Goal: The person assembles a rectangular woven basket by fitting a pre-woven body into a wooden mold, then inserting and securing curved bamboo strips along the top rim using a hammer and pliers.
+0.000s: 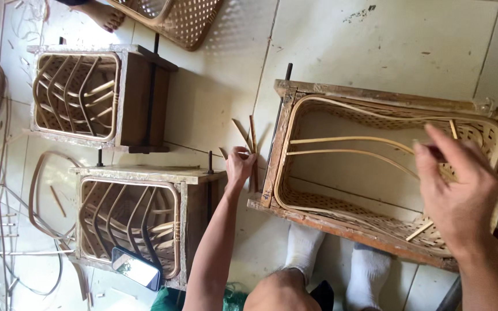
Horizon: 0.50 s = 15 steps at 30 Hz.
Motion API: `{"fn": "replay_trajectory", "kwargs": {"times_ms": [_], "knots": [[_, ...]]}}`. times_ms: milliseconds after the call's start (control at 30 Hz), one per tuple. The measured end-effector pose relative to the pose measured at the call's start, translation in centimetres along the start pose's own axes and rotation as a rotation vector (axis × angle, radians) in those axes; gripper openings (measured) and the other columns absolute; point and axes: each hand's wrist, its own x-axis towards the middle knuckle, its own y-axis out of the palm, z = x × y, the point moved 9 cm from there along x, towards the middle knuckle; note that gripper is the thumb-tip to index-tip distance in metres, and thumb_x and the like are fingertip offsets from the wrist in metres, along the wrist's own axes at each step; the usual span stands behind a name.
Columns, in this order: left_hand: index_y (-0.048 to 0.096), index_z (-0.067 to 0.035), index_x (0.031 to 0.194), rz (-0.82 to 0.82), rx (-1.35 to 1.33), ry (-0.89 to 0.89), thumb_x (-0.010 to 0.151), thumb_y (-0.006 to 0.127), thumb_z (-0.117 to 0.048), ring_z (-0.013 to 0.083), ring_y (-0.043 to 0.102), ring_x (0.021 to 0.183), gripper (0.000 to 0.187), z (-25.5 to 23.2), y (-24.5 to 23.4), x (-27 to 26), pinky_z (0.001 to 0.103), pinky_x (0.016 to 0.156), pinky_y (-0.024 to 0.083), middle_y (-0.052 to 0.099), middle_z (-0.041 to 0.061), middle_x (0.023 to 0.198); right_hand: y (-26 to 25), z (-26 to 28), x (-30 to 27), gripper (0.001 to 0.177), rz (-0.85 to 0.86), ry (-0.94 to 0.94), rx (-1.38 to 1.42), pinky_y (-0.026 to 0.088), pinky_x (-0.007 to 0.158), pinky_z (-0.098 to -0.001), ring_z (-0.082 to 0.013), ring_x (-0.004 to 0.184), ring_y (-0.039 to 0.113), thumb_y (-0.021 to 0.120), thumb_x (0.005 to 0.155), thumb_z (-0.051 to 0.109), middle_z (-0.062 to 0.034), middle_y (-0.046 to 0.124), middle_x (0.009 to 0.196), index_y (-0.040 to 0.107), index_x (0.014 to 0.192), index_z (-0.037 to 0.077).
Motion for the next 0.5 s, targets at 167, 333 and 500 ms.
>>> {"fn": "replay_trajectory", "kwargs": {"times_ms": [167,333,500], "knots": [[0.078,0.000,0.115,0.046,-0.073,-0.086,0.089,0.076,-0.020,0.0168,0.073,0.082,0.033,-2.4,-2.1,-0.1,0.030,0.074,0.060,0.080,0.013,0.099,0.6,0.8,-0.8,0.031,0.052,0.036,0.063,0.061,0.081,-0.0322,-0.0224,0.095,0.073,0.072,0.107,0.007,-0.0160,0.074,0.104,0.070,0.137,-0.002],[0.071,0.002,0.113,-0.022,-0.327,0.548,0.094,0.076,-0.003,0.0192,0.068,0.079,0.020,-20.9,-11.0,-15.0,0.034,0.068,0.056,0.068,0.013,0.096,1.9,4.2,-0.2,0.062,0.116,-0.019,0.476,0.062,0.097,-0.0342,-0.0246,0.115,0.068,0.065,0.102,0.007,-0.0216,0.063,0.133,0.036,0.157,-0.002],[0.064,-0.006,0.133,0.324,-0.400,1.198,0.098,0.074,-0.007,0.0358,0.068,0.130,0.036,-37.0,-3.8,-30.2,0.039,0.103,0.061,0.064,0.026,0.141,1.3,4.5,0.6,0.054,-0.062,0.056,0.604,0.059,0.066,-0.0237,-0.0104,0.076,0.066,0.053,0.116,0.016,-0.0098,0.067,0.108,0.031,0.164,0.005]]}}
